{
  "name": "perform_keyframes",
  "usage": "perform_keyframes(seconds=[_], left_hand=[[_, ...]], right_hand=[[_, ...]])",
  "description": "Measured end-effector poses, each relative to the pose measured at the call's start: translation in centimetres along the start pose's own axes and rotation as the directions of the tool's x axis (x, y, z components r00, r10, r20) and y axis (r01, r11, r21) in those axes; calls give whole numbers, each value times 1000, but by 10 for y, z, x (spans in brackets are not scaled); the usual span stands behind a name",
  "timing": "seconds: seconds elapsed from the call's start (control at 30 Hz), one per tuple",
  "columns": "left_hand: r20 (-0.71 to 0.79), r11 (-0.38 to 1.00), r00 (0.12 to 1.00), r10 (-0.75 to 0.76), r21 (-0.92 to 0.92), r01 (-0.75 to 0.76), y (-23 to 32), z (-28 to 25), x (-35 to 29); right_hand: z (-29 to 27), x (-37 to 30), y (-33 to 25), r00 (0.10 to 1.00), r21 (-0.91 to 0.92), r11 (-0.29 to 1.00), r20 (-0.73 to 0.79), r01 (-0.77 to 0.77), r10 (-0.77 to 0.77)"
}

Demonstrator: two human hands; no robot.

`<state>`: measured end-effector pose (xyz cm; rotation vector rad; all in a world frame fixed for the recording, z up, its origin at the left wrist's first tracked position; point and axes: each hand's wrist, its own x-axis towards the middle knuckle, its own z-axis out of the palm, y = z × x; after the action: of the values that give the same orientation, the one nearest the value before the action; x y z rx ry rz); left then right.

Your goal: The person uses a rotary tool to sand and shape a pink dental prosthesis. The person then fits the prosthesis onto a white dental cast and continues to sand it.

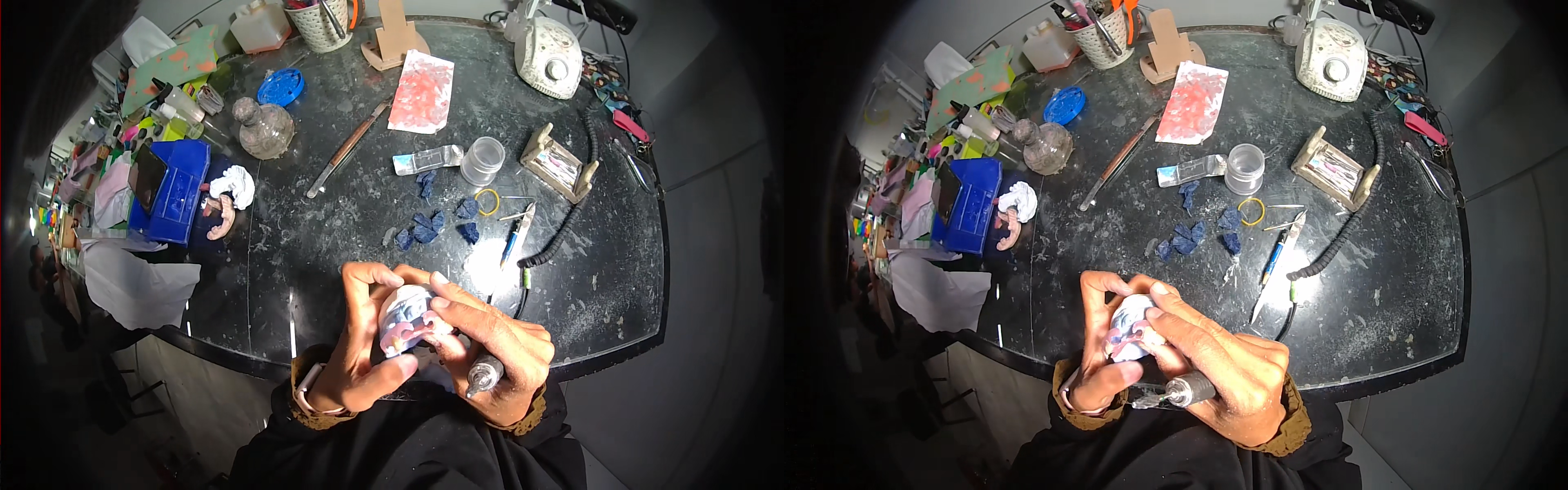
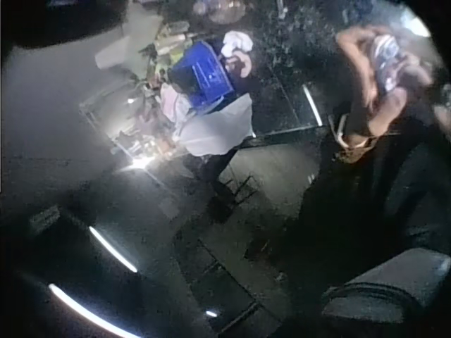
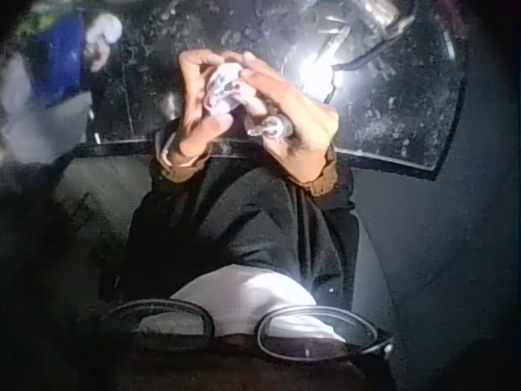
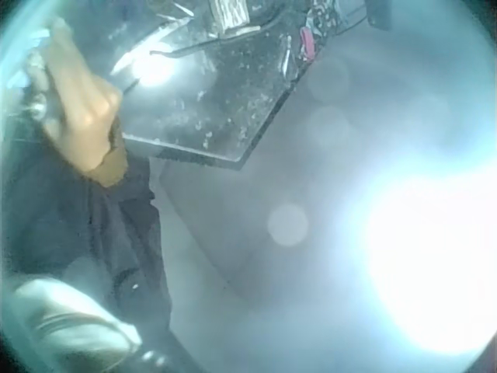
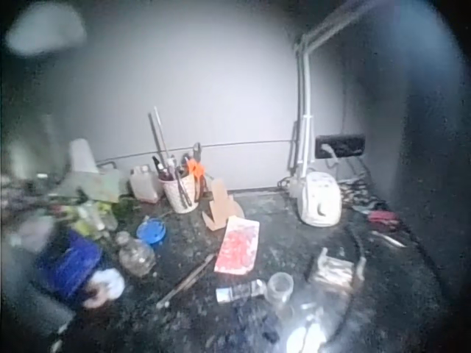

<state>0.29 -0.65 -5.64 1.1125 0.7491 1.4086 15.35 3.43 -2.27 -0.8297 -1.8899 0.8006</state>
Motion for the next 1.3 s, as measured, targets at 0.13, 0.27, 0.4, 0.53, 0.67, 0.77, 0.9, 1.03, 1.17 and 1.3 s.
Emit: perform_keyframes(seconds=[0.13,0.27,0.4,0.53,0.67,0.77,0.9,1.03,1.17,1.3], left_hand=[[-33,982,998,-44,-188,37,1,3,-3],[-96,968,992,-77,-245,52,-2,7,-1],[-77,984,996,-49,-177,35,-4,6,-1],[-89,986,995,-44,-167,28,-7,5,0],[-77,990,997,-27,-142,15,-6,7,2],[-79,986,996,-44,-163,31,0,11,3],[-84,971,996,-39,-239,18,-1,12,-1],[-166,978,983,-84,-200,50,3,23,-2],[-71,972,997,-20,-233,3,0,19,-1],[-49,989,998,36,-143,-42,-5,18,0]], right_hand=[[2,-1,1,999,-34,999,-37,29,-30],[1,1,-1,998,-68,996,-36,58,-61],[1,1,-6,999,-106,994,-37,18,-22],[2,-1,-4,998,-153,987,-26,50,-54],[1,-2,-2,998,-166,985,-30,44,-49],[-4,-3,-4,999,-169,985,-21,20,-24],[-9,-1,3,1000,-53,998,6,23,-23],[-29,7,6,964,182,963,215,-200,159],[-32,9,15,934,270,918,289,-291,211],[-39,14,18,886,305,901,438,-308,155]])
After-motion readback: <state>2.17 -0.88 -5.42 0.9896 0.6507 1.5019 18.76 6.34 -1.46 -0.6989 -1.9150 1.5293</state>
